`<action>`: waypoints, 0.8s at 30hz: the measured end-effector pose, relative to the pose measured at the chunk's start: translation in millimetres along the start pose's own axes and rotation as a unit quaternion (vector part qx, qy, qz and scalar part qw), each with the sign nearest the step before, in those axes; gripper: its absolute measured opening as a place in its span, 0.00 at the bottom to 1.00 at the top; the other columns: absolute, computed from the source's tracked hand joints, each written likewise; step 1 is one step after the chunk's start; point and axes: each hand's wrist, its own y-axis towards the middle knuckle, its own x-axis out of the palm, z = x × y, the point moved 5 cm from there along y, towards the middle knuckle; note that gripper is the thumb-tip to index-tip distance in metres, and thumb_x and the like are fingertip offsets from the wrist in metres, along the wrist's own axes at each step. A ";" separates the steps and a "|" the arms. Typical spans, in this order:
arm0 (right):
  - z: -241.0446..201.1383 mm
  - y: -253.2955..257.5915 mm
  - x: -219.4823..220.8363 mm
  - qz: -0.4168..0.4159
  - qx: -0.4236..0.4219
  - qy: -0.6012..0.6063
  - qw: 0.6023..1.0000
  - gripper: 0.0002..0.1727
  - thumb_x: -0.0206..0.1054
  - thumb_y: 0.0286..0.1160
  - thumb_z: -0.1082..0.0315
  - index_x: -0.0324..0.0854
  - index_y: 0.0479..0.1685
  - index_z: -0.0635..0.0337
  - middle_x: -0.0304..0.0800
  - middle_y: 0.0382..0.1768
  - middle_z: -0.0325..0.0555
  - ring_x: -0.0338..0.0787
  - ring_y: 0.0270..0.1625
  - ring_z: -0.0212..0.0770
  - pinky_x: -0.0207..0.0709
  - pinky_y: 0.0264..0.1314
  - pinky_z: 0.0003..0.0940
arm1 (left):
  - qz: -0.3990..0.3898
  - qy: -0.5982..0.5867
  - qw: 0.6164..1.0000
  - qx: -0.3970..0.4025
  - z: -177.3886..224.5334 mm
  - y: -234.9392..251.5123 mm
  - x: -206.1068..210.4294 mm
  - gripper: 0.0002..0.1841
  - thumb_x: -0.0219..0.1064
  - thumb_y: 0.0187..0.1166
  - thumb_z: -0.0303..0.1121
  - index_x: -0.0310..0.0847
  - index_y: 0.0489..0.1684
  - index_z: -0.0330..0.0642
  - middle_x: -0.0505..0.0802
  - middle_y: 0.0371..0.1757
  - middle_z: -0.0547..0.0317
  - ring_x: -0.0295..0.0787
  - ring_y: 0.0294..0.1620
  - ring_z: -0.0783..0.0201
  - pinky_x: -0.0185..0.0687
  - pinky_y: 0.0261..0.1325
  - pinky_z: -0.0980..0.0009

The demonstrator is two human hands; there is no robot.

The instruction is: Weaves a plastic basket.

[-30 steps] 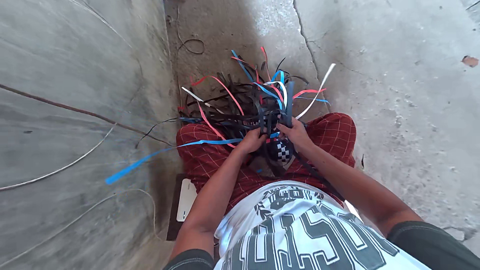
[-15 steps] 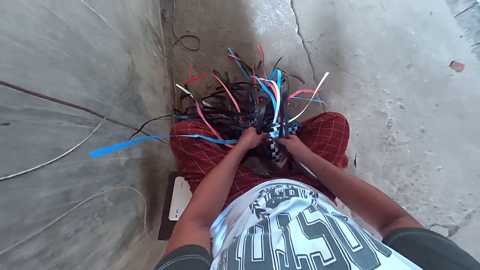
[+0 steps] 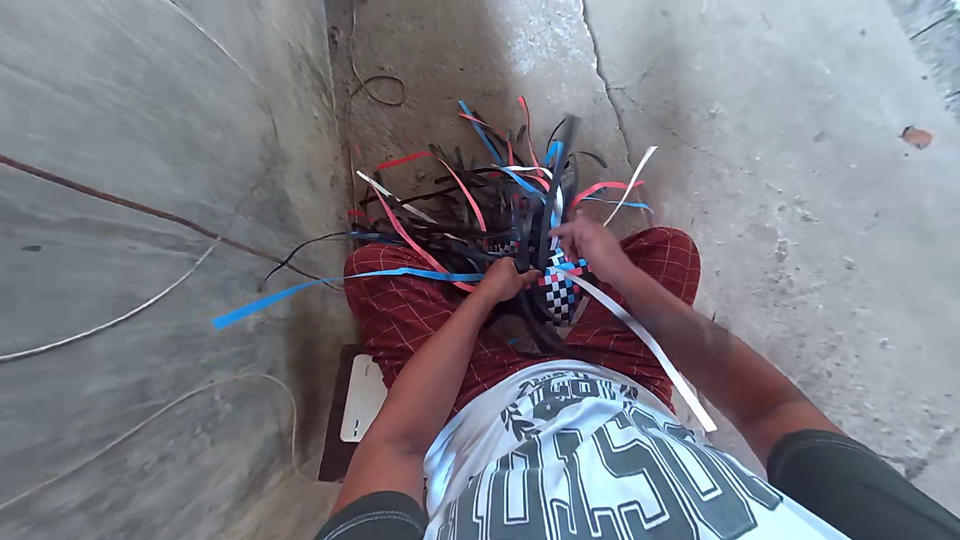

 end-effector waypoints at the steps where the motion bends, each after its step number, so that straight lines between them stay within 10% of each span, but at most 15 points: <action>1: 16.5 2.0 7.3 -0.027 0.041 -0.076 0.996 0.31 0.32 0.97 0.57 0.80 0.72 0.61 0.85 0.32 0.48 0.81 0.31 0.40 0.78 0.39 0.40 | 0.001 0.004 1.000 0.000 1.5 -0.5 -0.2 0.17 0.69 0.84 0.47 0.90 0.45 0.40 0.93 0.36 0.51 0.88 0.40 0.57 0.82 0.52 0.51; 4: 32.2 3.8 20.2 -0.133 0.027 -0.248 0.959 0.19 0.60 0.89 0.67 0.80 0.71 0.67 0.91 0.50 0.64 0.90 0.51 0.56 0.80 0.63 0.56 | 0.000 0.014 1.000 -0.015 2.1 -0.9 -0.3 0.19 0.68 0.85 0.47 0.89 0.46 0.36 0.92 0.40 0.47 0.88 0.44 0.52 0.81 0.55 0.48; 8: 9.6 -5.6 7.5 -0.132 -0.036 -0.231 0.963 0.13 0.76 0.74 0.67 0.84 0.46 0.69 0.84 0.42 0.57 0.82 0.41 0.48 0.78 0.51 0.49 | 0.031 0.004 0.999 -0.043 -6.3 3.9 -6.0 0.21 0.68 0.84 0.47 0.88 0.47 0.33 0.92 0.44 0.41 0.90 0.50 0.45 0.81 0.60 0.41; 14: -28.0 -18.2 -45.3 -0.136 -0.181 0.231 0.946 0.02 0.73 0.73 0.55 0.87 0.38 0.37 0.89 0.46 0.29 0.89 0.42 0.32 0.88 0.42 0.35 | 0.034 -0.004 0.997 -0.062 -11.9 10.2 -5.8 0.23 0.69 0.82 0.52 0.86 0.41 0.35 0.90 0.38 0.43 0.88 0.43 0.47 0.80 0.52 0.42; 18: -24.3 -12.7 -0.9 -0.163 -0.112 -0.005 0.980 0.27 0.62 0.68 0.78 0.76 0.71 0.62 0.84 0.69 0.49 0.90 0.51 0.39 0.86 0.53 0.39 | 0.021 0.014 0.997 -0.068 -8.6 10.5 -3.4 0.27 0.69 0.81 0.56 0.87 0.46 0.33 0.91 0.44 0.40 0.89 0.49 0.45 0.81 0.59 0.41; 21: -5.5 12.9 41.6 -0.158 -0.166 -0.210 0.950 0.20 0.59 0.76 0.84 0.87 0.63 0.66 0.88 0.68 0.58 0.86 0.69 0.54 0.77 0.73 0.50 | 0.046 0.006 0.999 -0.013 -5.3 4.1 -5.8 0.27 0.76 0.77 0.49 0.84 0.62 0.34 0.93 0.53 0.37 0.91 0.58 0.42 0.80 0.68 0.39; 24: 0.8 28.5 58.3 -0.111 -0.183 -0.242 0.946 0.11 0.63 0.80 0.79 0.91 0.50 0.66 0.91 0.55 0.60 0.89 0.61 0.56 0.78 0.71 0.53 | 0.133 0.028 0.990 0.027 -4.7 -14.8 -21.6 0.37 0.82 0.71 0.46 0.74 0.78 0.37 0.85 0.69 0.36 0.82 0.72 0.39 0.75 0.76 0.40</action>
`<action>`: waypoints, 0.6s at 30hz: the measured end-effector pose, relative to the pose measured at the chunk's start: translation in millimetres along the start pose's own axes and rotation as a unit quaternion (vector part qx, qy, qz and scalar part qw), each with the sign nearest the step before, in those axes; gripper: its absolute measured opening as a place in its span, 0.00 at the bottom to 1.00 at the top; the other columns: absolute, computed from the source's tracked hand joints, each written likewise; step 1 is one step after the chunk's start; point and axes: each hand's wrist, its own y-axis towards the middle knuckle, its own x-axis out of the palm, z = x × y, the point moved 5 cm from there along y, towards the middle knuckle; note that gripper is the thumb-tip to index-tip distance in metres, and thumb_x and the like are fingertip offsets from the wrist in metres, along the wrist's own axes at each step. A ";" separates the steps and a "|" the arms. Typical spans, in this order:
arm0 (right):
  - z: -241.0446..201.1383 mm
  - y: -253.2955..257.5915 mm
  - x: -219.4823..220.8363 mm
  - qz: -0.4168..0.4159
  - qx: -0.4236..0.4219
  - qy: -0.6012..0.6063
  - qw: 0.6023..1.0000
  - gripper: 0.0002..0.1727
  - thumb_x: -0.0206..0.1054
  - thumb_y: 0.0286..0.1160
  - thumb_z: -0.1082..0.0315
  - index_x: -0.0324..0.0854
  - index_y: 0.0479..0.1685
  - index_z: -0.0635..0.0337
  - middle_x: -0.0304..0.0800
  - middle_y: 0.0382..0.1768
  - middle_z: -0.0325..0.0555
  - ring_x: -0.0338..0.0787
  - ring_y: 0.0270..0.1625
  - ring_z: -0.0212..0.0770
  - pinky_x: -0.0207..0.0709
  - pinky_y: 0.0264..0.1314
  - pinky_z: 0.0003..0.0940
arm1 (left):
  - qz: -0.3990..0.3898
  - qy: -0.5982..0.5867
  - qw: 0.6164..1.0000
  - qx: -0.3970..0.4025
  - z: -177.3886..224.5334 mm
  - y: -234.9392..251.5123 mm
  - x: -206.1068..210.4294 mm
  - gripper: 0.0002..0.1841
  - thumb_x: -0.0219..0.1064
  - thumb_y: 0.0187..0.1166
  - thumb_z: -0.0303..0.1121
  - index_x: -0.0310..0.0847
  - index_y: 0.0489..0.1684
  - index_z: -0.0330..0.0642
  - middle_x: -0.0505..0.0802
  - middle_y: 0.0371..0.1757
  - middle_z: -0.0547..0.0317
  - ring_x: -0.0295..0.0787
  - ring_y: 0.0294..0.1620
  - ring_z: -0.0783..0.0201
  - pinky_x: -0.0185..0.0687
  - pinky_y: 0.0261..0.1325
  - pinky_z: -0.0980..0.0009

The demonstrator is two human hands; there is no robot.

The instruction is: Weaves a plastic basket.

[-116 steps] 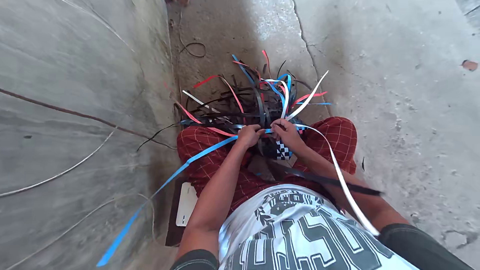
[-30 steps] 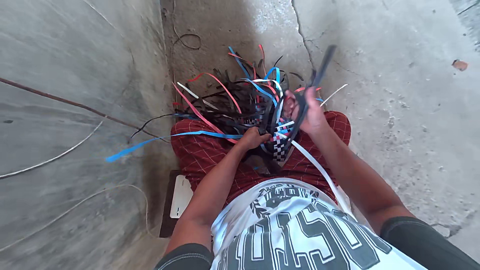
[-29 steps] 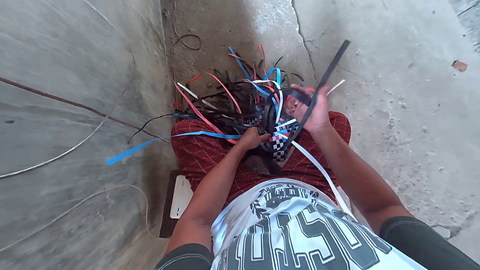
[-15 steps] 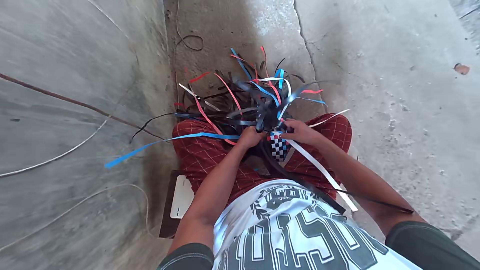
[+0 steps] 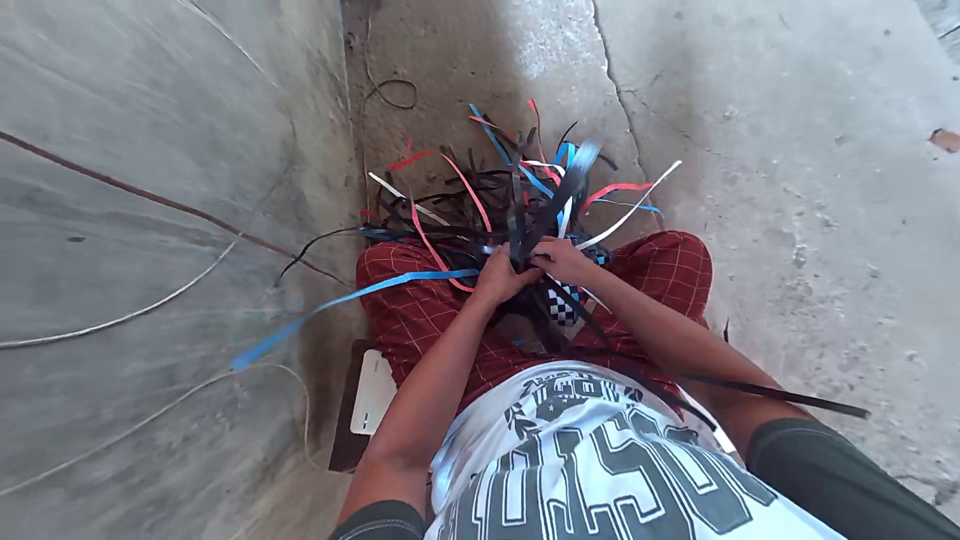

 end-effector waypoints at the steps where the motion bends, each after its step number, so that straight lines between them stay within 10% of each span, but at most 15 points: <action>1: -1.5 2.5 1.0 0.000 0.014 0.001 1.000 0.11 0.64 0.80 0.78 0.91 0.51 0.67 0.90 0.55 0.60 0.89 0.61 0.56 0.78 0.71 0.53 | 0.040 0.028 0.999 0.022 0.8 -7.9 -11.5 0.38 0.82 0.71 0.47 0.74 0.79 0.38 0.81 0.74 0.36 0.77 0.76 0.37 0.73 0.78 0.40; 5: 5.0 10.7 7.9 0.006 0.071 -0.018 0.997 0.10 0.66 0.80 0.74 0.90 0.52 0.68 0.90 0.55 0.64 0.88 0.62 0.61 0.77 0.71 0.56 | -0.008 0.076 0.997 0.019 4.4 -41.4 -45.6 0.21 0.60 0.91 0.48 0.91 0.55 0.39 0.91 0.58 0.43 0.84 0.66 0.45 0.75 0.74 0.44; 7: 7.8 12.5 10.7 0.000 0.080 -0.032 0.996 0.11 0.66 0.80 0.73 0.90 0.54 0.67 0.91 0.56 0.63 0.88 0.63 0.61 0.77 0.72 0.56 | -0.137 -0.060 0.989 -0.022 1.8 -53.7 -43.0 0.35 0.34 0.98 0.48 0.90 0.50 0.34 0.95 0.42 0.51 0.90 0.45 0.62 0.84 0.58 0.61; 9: 4.0 12.9 10.0 -0.015 0.081 -0.032 0.996 0.12 0.65 0.80 0.73 0.89 0.56 0.68 0.91 0.56 0.64 0.89 0.64 0.61 0.76 0.73 0.57 | -0.091 -0.262 0.960 0.023 -2.2 -57.9 -43.9 0.41 0.23 0.96 0.49 0.84 0.52 0.26 0.93 0.37 0.51 0.91 0.39 0.63 0.88 0.56 0.62; 13: 0.5 11.4 7.3 -0.039 0.117 -0.021 0.992 0.13 0.63 0.85 0.70 0.88 0.57 0.67 0.91 0.58 0.61 0.89 0.64 0.57 0.76 0.73 0.55 | 0.173 -0.180 0.960 0.124 -2.4 -41.1 -68.0 0.19 0.47 0.95 0.31 0.85 0.62 0.29 0.91 0.62 0.45 0.88 0.64 0.57 0.80 0.74 0.57; 16: -8.2 7.2 3.5 -0.033 0.129 -0.019 0.991 0.12 0.63 0.85 0.70 0.88 0.56 0.67 0.91 0.57 0.61 0.89 0.63 0.57 0.77 0.72 0.56 | 0.077 0.078 0.985 0.133 8.3 -26.7 -56.4 0.19 0.61 0.90 0.38 0.91 0.37 0.33 0.92 0.47 0.43 0.90 0.55 0.47 0.82 0.67 0.46; 18: -19.5 1.0 -1.3 -0.010 0.130 -0.008 0.991 0.11 0.64 0.84 0.72 0.88 0.55 0.68 0.91 0.55 0.63 0.89 0.60 0.60 0.78 0.68 0.60 | -0.036 0.151 0.984 0.081 9.9 -20.0 -39.1 0.22 0.58 0.92 0.43 0.91 0.39 0.33 0.92 0.48 0.42 0.89 0.57 0.45 0.80 0.66 0.44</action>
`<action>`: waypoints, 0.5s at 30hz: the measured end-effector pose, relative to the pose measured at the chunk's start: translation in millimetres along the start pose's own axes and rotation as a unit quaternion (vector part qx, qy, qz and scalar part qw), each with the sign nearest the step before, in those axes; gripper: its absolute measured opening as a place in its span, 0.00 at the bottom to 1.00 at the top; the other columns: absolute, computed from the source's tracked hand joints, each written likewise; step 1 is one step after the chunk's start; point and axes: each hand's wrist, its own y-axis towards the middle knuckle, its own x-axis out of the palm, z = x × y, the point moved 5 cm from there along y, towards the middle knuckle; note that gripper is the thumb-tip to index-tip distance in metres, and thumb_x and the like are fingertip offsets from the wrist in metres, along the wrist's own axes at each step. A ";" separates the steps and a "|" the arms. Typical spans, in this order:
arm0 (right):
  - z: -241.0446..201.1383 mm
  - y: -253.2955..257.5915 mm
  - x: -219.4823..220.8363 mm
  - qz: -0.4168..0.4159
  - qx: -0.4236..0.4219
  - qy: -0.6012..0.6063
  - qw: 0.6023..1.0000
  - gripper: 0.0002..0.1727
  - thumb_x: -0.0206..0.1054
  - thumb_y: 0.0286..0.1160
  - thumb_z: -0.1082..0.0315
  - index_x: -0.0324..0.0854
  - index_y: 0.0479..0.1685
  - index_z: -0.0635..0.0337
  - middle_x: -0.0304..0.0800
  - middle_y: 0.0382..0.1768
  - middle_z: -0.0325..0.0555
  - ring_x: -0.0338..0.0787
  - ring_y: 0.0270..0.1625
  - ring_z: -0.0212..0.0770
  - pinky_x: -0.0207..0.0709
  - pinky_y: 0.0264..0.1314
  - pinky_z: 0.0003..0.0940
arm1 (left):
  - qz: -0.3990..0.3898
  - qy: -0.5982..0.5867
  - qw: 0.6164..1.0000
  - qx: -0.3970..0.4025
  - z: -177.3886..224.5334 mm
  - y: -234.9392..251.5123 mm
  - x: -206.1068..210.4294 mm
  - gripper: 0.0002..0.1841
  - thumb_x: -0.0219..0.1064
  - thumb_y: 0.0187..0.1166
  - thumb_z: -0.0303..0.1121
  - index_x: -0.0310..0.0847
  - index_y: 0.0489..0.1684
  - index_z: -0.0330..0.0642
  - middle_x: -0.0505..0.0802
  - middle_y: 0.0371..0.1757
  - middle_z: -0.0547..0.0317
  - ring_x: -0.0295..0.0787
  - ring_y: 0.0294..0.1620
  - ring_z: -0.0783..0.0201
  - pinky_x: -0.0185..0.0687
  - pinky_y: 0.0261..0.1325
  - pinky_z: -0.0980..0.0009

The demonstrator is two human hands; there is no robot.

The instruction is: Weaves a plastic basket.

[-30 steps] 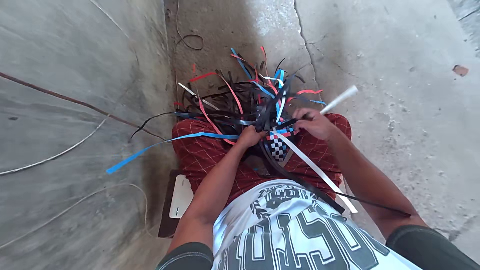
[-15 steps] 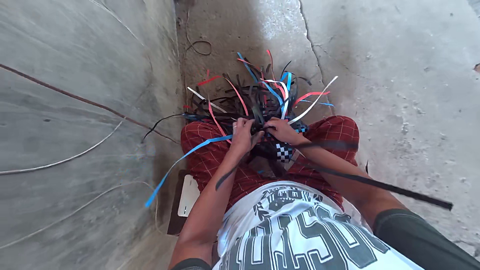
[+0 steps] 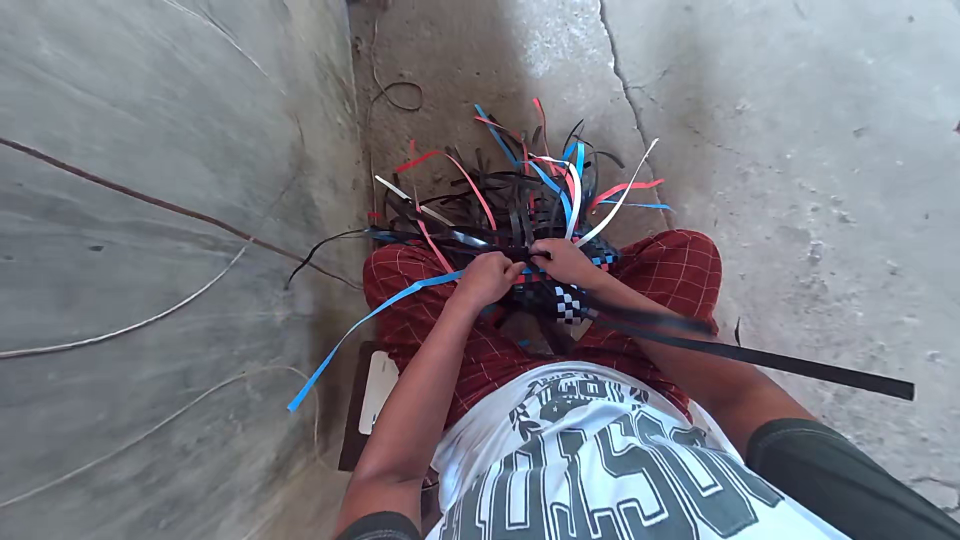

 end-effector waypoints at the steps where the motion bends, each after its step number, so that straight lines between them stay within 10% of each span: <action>1: 4.7 2.2 0.9 0.004 0.001 0.000 1.000 0.11 0.64 0.84 0.71 0.88 0.55 0.67 0.91 0.55 0.62 0.90 0.61 0.59 0.78 0.68 0.59 | -0.022 0.017 0.999 -0.017 0.0 2.4 4.7 0.21 0.58 0.92 0.42 0.91 0.49 0.33 0.92 0.56 0.41 0.87 0.65 0.43 0.77 0.73 0.43; 3: 18.7 10.5 3.9 0.006 -0.006 0.001 1.000 0.12 0.64 0.84 0.70 0.88 0.55 0.66 0.92 0.54 0.60 0.90 0.60 0.57 0.78 0.68 0.58 | 0.017 -0.030 0.999 -0.018 -0.1 1.5 3.7 0.19 0.58 0.92 0.41 0.91 0.51 0.33 0.93 0.54 0.42 0.88 0.63 0.45 0.78 0.74 0.45; 6: 20.4 7.5 5.4 0.015 -0.013 0.001 1.000 0.12 0.64 0.83 0.70 0.89 0.55 0.66 0.92 0.55 0.60 0.90 0.60 0.57 0.79 0.67 0.58 | 0.174 -0.244 0.954 0.019 8.9 -9.5 -8.7 0.19 0.59 0.92 0.36 0.87 0.31 0.35 0.91 0.30 0.55 0.87 0.29 0.66 0.87 0.40 0.66; 10: -0.6 -5.9 4.3 0.022 -0.004 -0.012 1.000 0.10 0.65 0.83 0.72 0.89 0.54 0.65 0.90 0.55 0.61 0.90 0.59 0.60 0.79 0.64 0.63 | 0.226 -0.072 0.971 0.026 5.6 -2.1 -11.3 0.14 0.68 0.85 0.37 0.90 0.51 0.33 0.90 0.62 0.41 0.84 0.69 0.45 0.76 0.77 0.48; 15: 4.4 -4.9 9.9 0.021 -0.016 -0.040 0.999 0.10 0.66 0.83 0.70 0.89 0.54 0.63 0.90 0.55 0.60 0.90 0.59 0.60 0.79 0.63 0.63 | 0.007 0.003 0.998 -0.068 -22.5 21.7 17.9 0.24 0.63 0.88 0.50 0.88 0.58 0.35 0.90 0.61 0.37 0.83 0.71 0.39 0.72 0.78 0.41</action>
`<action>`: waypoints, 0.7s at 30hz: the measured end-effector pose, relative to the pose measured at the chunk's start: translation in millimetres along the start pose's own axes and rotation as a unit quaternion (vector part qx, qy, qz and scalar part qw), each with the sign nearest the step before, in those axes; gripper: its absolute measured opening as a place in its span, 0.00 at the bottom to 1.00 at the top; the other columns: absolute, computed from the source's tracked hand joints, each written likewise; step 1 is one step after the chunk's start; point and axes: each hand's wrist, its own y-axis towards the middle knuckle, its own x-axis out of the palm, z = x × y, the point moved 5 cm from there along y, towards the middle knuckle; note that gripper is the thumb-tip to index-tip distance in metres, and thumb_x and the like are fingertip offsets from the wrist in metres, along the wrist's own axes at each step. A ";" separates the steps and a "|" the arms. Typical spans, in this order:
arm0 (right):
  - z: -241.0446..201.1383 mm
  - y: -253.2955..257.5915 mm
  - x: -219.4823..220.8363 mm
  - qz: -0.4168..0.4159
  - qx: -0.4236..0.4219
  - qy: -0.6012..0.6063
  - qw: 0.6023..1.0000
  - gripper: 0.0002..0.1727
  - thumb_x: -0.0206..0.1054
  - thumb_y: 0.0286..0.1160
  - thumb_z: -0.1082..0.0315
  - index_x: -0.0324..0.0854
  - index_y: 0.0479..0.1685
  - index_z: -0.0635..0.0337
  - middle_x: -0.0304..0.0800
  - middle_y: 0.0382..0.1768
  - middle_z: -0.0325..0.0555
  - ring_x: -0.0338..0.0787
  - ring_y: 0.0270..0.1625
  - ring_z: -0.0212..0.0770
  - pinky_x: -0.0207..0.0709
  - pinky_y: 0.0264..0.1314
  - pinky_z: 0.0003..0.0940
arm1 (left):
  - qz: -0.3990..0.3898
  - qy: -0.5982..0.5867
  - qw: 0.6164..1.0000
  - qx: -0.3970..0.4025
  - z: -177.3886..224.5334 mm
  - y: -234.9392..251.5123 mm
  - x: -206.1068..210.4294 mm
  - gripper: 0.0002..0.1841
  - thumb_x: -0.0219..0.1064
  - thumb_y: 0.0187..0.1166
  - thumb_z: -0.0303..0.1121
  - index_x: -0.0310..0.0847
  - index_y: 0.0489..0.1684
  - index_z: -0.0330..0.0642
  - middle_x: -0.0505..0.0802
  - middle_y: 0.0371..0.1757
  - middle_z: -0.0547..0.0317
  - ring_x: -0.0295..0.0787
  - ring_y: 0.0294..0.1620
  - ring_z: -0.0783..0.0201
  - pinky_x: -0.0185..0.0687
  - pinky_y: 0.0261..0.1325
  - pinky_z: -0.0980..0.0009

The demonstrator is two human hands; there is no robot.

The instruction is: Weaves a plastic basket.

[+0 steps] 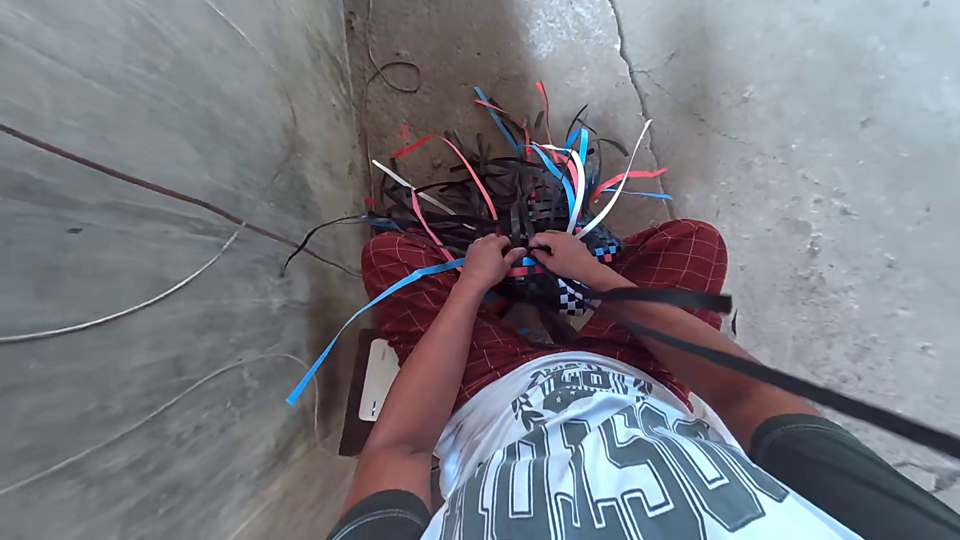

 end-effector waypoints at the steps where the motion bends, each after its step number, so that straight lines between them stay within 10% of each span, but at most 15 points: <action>1: 1.0 1.3 -1.1 0.002 0.003 0.000 1.000 0.10 0.65 0.83 0.70 0.89 0.54 0.63 0.90 0.56 0.61 0.89 0.61 0.60 0.78 0.65 0.63 | 0.026 -0.014 0.999 0.018 -0.9 -0.4 -0.9 0.20 0.64 0.88 0.47 0.90 0.59 0.38 0.89 0.61 0.37 0.82 0.71 0.38 0.70 0.78 0.40; 6: 29.3 23.2 -20.1 0.011 0.037 -0.008 0.999 0.14 0.61 0.86 0.68 0.87 0.59 0.63 0.90 0.59 0.60 0.88 0.66 0.58 0.76 0.71 0.60 | 0.326 -0.030 0.924 0.197 16.8 -21.0 -26.0 0.07 0.72 0.79 0.35 0.93 0.40 0.42 0.91 0.52 0.44 0.82 0.64 0.39 0.75 0.71 0.46; 8: 36.5 25.2 -28.1 0.029 0.043 -0.008 0.999 0.14 0.62 0.85 0.68 0.88 0.60 0.64 0.90 0.59 0.60 0.88 0.66 0.59 0.75 0.72 0.61 | 0.275 -0.022 0.945 0.178 17.9 -18.7 -21.1 0.12 0.68 0.84 0.36 0.93 0.40 0.36 0.93 0.47 0.43 0.89 0.58 0.42 0.82 0.67 0.48; 11: 34.3 22.1 -30.6 0.028 0.040 -0.008 0.999 0.14 0.62 0.85 0.68 0.87 0.60 0.64 0.91 0.59 0.60 0.88 0.65 0.58 0.76 0.72 0.60 | 0.064 -0.047 0.994 0.075 11.4 -1.0 -0.3 0.20 0.59 0.91 0.40 0.84 0.72 0.40 0.86 0.73 0.41 0.74 0.81 0.41 0.64 0.85 0.45; 15: 9.3 -2.4 -23.0 0.058 -0.003 0.017 0.998 0.11 0.63 0.85 0.72 0.87 0.56 0.66 0.90 0.56 0.62 0.90 0.58 0.59 0.80 0.63 0.60 | -0.042 -0.129 0.984 0.119 24.7 9.4 3.9 0.14 0.63 0.89 0.33 0.91 0.50 0.29 0.93 0.55 0.36 0.87 0.64 0.43 0.74 0.75 0.46; 21: 11.0 1.9 -32.7 0.170 -0.077 -0.033 0.982 0.10 0.77 0.67 0.68 0.95 0.45 0.59 0.81 0.64 0.66 0.75 0.69 0.70 0.70 0.71 0.65 | -0.057 -0.188 0.976 0.096 28.6 3.4 1.9 0.12 0.66 0.87 0.33 0.91 0.49 0.32 0.93 0.57 0.42 0.88 0.63 0.52 0.76 0.73 0.52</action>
